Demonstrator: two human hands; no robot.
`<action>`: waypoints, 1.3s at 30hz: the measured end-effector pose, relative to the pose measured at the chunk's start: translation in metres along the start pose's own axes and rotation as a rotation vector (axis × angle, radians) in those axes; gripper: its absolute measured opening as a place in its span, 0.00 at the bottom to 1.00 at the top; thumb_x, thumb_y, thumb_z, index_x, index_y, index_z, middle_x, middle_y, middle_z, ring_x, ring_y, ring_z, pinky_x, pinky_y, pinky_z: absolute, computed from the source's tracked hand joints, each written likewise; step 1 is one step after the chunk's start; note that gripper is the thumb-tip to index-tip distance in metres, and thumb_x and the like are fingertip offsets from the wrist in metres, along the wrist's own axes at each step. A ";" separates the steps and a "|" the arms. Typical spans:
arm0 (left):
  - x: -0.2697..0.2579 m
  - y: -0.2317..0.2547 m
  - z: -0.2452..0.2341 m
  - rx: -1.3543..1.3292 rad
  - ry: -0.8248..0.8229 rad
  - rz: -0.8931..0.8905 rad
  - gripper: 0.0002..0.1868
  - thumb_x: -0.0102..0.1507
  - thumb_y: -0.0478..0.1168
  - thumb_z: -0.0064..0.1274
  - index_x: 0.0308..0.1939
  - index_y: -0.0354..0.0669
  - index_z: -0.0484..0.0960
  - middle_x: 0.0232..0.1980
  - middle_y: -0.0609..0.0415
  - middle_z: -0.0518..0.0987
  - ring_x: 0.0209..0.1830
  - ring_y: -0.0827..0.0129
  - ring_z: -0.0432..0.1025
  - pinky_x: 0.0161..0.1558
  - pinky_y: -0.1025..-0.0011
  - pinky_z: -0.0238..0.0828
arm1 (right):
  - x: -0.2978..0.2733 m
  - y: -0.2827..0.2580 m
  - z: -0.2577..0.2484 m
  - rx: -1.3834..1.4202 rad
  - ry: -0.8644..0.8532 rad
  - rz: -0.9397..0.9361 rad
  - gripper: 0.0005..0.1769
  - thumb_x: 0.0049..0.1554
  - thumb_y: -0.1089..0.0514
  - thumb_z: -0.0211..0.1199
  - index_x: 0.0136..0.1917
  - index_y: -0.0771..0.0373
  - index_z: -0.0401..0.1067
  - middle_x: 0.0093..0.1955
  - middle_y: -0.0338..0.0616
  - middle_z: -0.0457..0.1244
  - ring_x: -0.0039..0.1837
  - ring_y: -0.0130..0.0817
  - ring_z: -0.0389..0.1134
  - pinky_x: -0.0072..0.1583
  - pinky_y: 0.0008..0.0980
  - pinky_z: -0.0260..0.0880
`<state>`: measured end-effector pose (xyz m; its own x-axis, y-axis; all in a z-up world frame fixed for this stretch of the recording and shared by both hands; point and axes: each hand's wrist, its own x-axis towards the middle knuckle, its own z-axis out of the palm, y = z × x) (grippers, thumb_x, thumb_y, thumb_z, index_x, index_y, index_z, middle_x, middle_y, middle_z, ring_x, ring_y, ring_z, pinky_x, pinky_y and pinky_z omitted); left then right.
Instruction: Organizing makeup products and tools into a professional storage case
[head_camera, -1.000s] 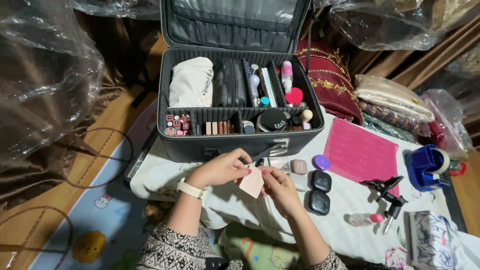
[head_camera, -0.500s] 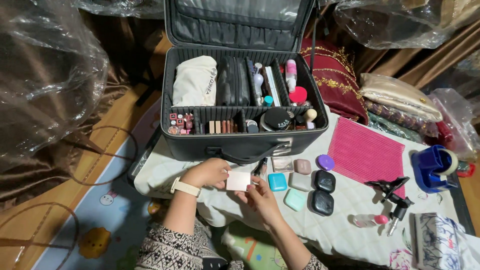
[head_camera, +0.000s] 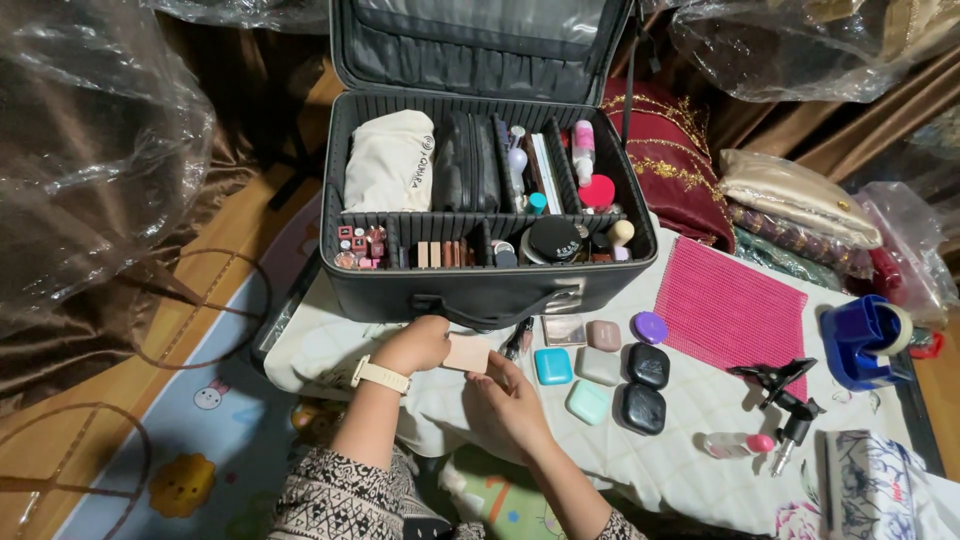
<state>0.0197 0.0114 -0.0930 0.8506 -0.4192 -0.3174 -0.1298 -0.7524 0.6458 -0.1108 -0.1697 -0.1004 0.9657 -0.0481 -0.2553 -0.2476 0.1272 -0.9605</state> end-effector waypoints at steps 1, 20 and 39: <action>-0.003 0.005 -0.004 0.000 0.000 0.002 0.14 0.59 0.36 0.45 0.40 0.28 0.82 0.39 0.38 0.84 0.34 0.47 0.77 0.41 0.56 0.75 | 0.001 -0.002 0.000 0.000 0.002 -0.001 0.32 0.58 0.66 0.56 0.75 0.72 0.58 0.60 0.55 0.70 0.62 0.37 0.72 0.63 0.29 0.68; -0.068 0.059 -0.104 -0.837 -0.094 0.392 0.23 0.69 0.37 0.46 0.67 0.32 0.73 0.57 0.31 0.80 0.52 0.51 0.78 0.55 0.56 0.79 | 0.022 -0.119 -0.007 -0.589 0.133 -0.727 0.13 0.57 0.65 0.64 0.53 0.54 0.82 0.46 0.41 0.69 0.45 0.35 0.68 0.49 0.31 0.71; -0.047 0.040 -0.112 0.063 1.101 0.392 0.13 0.63 0.31 0.50 0.47 0.53 0.84 0.53 0.60 0.79 0.52 0.62 0.78 0.51 0.65 0.76 | 0.163 -0.233 0.091 -1.708 -0.857 -0.984 0.10 0.54 0.71 0.61 0.49 0.67 0.77 0.41 0.52 0.70 0.43 0.52 0.73 0.48 0.48 0.76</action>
<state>0.0312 0.0578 0.0255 0.7249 0.0150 0.6887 -0.4804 -0.7056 0.5209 0.1120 -0.1167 0.0923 0.4594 0.8810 -0.1130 0.8877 -0.4599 0.0237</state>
